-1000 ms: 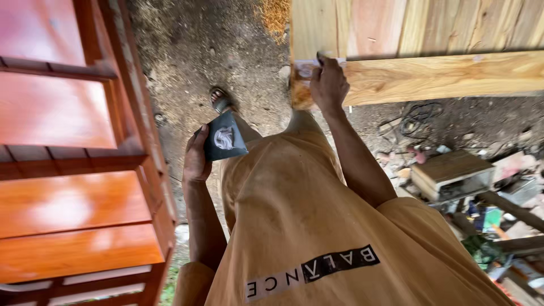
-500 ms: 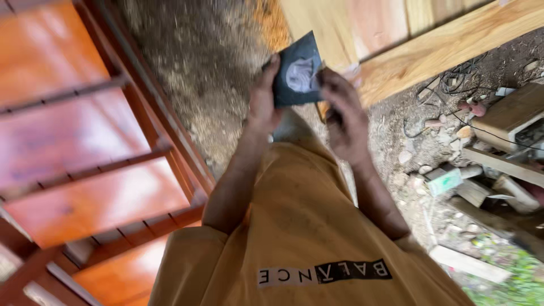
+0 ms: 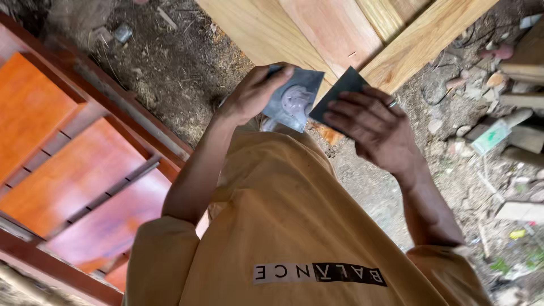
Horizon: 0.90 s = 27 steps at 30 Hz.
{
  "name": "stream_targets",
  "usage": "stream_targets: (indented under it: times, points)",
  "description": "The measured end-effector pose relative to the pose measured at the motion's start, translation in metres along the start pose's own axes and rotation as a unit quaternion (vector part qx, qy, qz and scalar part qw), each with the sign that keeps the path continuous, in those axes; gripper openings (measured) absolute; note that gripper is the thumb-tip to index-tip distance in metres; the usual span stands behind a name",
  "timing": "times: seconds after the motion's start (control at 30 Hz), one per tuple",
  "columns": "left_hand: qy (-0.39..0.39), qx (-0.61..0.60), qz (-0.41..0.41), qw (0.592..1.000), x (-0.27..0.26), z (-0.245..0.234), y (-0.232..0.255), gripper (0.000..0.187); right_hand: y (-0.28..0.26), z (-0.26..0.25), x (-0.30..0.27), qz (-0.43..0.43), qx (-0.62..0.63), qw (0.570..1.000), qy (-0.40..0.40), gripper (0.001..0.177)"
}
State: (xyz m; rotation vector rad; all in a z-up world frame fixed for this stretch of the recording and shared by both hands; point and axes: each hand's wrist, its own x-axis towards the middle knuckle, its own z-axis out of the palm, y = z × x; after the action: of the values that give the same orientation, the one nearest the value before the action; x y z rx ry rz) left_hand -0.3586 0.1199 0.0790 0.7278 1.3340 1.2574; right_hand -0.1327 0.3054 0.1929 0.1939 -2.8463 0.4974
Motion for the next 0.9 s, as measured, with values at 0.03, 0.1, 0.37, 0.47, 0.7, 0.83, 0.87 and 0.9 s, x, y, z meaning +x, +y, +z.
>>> stream_targets:
  times: [0.03,0.1,0.37,0.47,0.7,0.83,0.87,0.9]
  points:
    - [-0.011,0.067,-0.006,0.998,0.013,-0.008,0.003,0.056,0.001,-0.001,0.003,-0.006,-0.019,0.999,-0.036,0.039]
    - [-0.031,0.094,-0.004,0.995,0.037,-0.016,0.006,0.051,-0.007,0.007,-0.002,0.007,-0.058,0.992,-0.112,0.045]
    - [0.167,-0.287,-0.057,0.942,0.053,-0.172,0.024,0.049,0.009,0.150,0.022,0.509,0.027,0.857,-0.075,0.048]
    - [0.100,-0.241,-0.169,0.951,0.049,-0.214,0.004,0.045,0.005,0.228,0.039,0.601,-0.013,0.797,-0.062,0.045]
    - [0.036,-0.174,-0.298,0.938,0.051,-0.292,0.004,0.044,0.009,0.274,0.049,0.588,-0.154,0.793,-0.023,0.048]
    - [0.001,-0.076,-0.325,0.943,0.090,-0.312,0.028,0.048,0.031,0.247,0.046,0.712,0.069,0.677,-0.175,0.047]
    - [-0.014,-0.087,-0.306,0.948,0.098,-0.312,0.034,0.048,0.032,0.243,0.045,0.690,0.019,0.714,-0.115,0.045]
    - [-0.028,-0.097,-0.287,0.953,0.104,-0.313,0.040,0.049,0.028,0.242,0.043,0.664,-0.032,0.745,-0.056,0.044]
